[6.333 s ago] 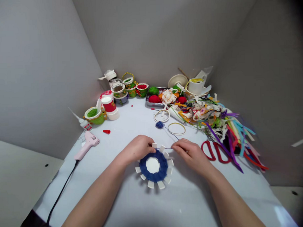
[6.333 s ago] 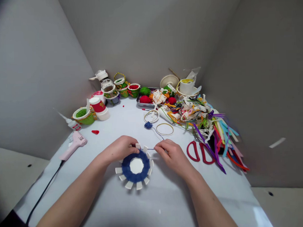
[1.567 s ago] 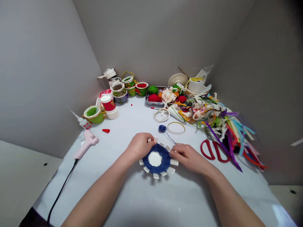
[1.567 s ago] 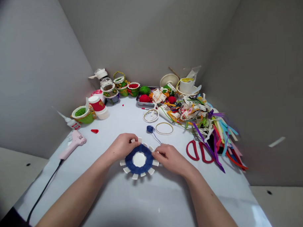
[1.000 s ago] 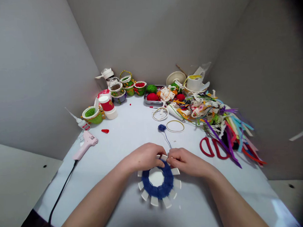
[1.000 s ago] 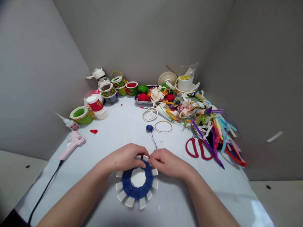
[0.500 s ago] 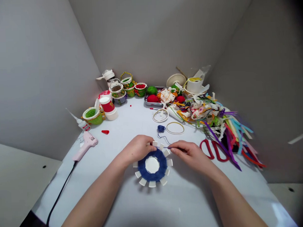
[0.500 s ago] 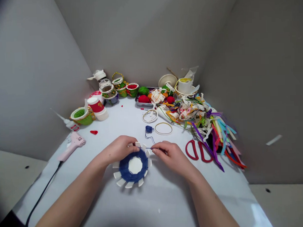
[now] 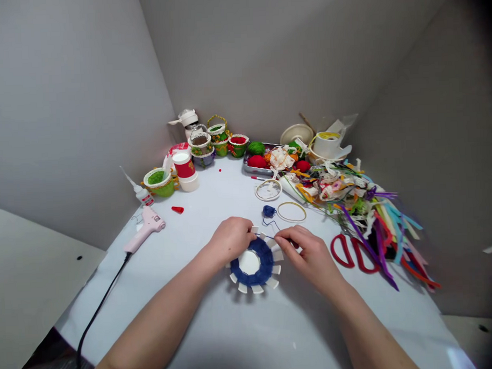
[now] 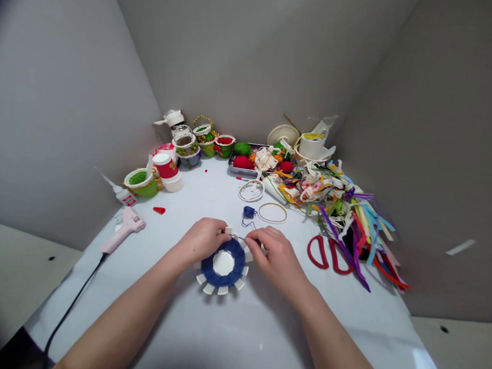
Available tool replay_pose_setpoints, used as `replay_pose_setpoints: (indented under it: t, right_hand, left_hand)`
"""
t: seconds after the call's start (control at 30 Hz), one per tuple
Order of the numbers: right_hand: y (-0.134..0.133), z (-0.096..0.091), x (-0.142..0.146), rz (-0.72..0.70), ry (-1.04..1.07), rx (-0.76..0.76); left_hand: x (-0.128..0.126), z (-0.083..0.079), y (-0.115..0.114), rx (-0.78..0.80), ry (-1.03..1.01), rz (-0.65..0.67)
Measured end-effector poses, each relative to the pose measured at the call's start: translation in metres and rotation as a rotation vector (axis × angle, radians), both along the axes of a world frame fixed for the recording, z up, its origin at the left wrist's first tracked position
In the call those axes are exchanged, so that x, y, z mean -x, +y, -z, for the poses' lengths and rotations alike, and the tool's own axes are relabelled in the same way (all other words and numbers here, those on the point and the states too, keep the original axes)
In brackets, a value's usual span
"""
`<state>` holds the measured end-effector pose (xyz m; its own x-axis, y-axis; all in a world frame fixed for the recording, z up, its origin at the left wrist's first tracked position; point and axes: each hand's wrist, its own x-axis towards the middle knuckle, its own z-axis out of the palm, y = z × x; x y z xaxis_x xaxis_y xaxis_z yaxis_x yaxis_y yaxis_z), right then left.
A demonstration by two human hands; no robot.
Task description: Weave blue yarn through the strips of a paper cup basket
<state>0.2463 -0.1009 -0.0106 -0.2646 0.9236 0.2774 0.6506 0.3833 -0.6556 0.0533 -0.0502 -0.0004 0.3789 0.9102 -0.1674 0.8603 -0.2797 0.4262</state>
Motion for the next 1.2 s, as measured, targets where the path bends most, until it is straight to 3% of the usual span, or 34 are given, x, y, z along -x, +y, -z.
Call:
replay_pose_setpoints:
  t: [0.1, 0.2, 0.47, 0.8, 0.93, 1.07, 1.2]
  right_hand:
    - [-0.002, -0.001, 0.000, -0.083, -0.067, -0.108]
    - [-0.002, 0.003, -0.006, -0.129, -0.087, -0.120]
    - [-0.003, 0.018, -0.022, 0.026, 0.105, 0.046]
    - [-0.007, 0.019, -0.019, 0.002, 0.142, -0.021]
    - [-0.004, 0.020, -0.019, 0.032, 0.065, 0.077]
    - [-0.001, 0.021, -0.018, -0.078, -0.107, 0.092]
    - [-0.001, 0.020, -0.016, -0.159, -0.146, 0.071]
  left_hand:
    - [0.000, 0.002, 0.001, 0.002, -0.003, 0.001]
    - [0.002, 0.000, 0.002, 0.010, -0.017, -0.017]
    - [0.001, -0.001, 0.007, 0.077, -0.129, -0.090]
    - [0.000, 0.003, 0.007, 0.069, -0.142, -0.087]
    - [0.001, 0.004, 0.008, 0.083, -0.160, -0.079]
    - [0.006, 0.005, 0.010, 0.155, -0.253, 0.009]
    - [0.008, 0.006, 0.011, 0.194, -0.287, 0.046]
